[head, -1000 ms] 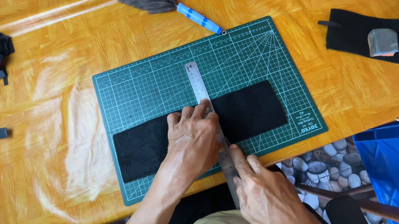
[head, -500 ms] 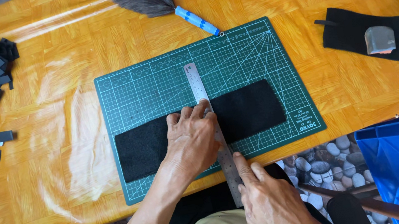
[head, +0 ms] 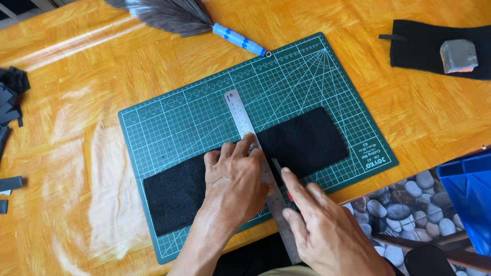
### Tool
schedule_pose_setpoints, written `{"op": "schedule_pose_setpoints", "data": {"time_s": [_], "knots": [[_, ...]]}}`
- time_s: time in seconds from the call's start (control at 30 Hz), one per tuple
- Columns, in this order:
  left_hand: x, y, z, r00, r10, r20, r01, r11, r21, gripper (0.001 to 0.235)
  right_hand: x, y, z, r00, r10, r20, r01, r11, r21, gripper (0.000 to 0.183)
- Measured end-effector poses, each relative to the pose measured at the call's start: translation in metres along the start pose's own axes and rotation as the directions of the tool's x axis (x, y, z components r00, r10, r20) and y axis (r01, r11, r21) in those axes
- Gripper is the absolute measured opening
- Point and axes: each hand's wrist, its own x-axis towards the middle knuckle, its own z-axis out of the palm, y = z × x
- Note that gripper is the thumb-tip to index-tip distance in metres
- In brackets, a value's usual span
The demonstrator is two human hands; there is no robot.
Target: The person measures and cuts a piece of black fabric on a green cutting mat using a metal ruler and a red utility knife. After cutting, they use a feather duster to clean the fabric and the mat, then place the cut piece aside and pick up a larger piece of fabric.
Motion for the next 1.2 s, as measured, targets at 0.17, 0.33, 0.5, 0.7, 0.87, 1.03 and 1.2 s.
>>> {"op": "schedule_pose_setpoints", "data": {"time_s": [0.17,0.33,0.5,0.7,0.87,1.03,1.2], "knots": [[0.000,-0.003,0.006,1.000,0.003,0.029,-0.004,1.000,0.021,0.058,0.045,0.010,0.008,0.993,-0.074,-0.089,0.076,0.997,0.026,0.064],[-0.001,-0.004,0.007,0.999,0.018,-0.030,-0.018,1.000,0.020,0.054,0.069,0.014,0.012,0.996,-0.058,-0.074,0.062,0.997,0.041,0.064],[0.000,-0.004,0.005,1.000,0.009,-0.009,-0.009,1.000,0.006,0.049,0.077,0.018,0.018,0.991,-0.104,-0.085,0.110,0.992,0.069,0.065],[-0.002,-0.004,0.005,0.998,0.024,-0.052,-0.025,1.000,-0.015,0.036,0.075,0.013,0.017,0.997,-0.061,-0.051,0.064,0.997,0.047,0.065],[-0.002,-0.004,0.005,0.998,0.024,-0.055,-0.025,1.000,-0.005,0.040,0.074,0.009,0.016,0.994,-0.082,-0.069,0.086,0.995,0.055,0.064],[-0.002,-0.004,0.006,0.997,0.026,-0.066,-0.026,1.000,0.006,0.040,0.074,0.005,0.015,0.995,-0.080,-0.064,0.085,0.994,0.063,0.065],[-0.002,-0.005,0.007,0.998,0.028,-0.056,-0.027,0.999,0.020,0.045,0.075,-0.002,0.006,0.997,-0.070,0.018,0.070,0.997,-0.012,0.065]]}}
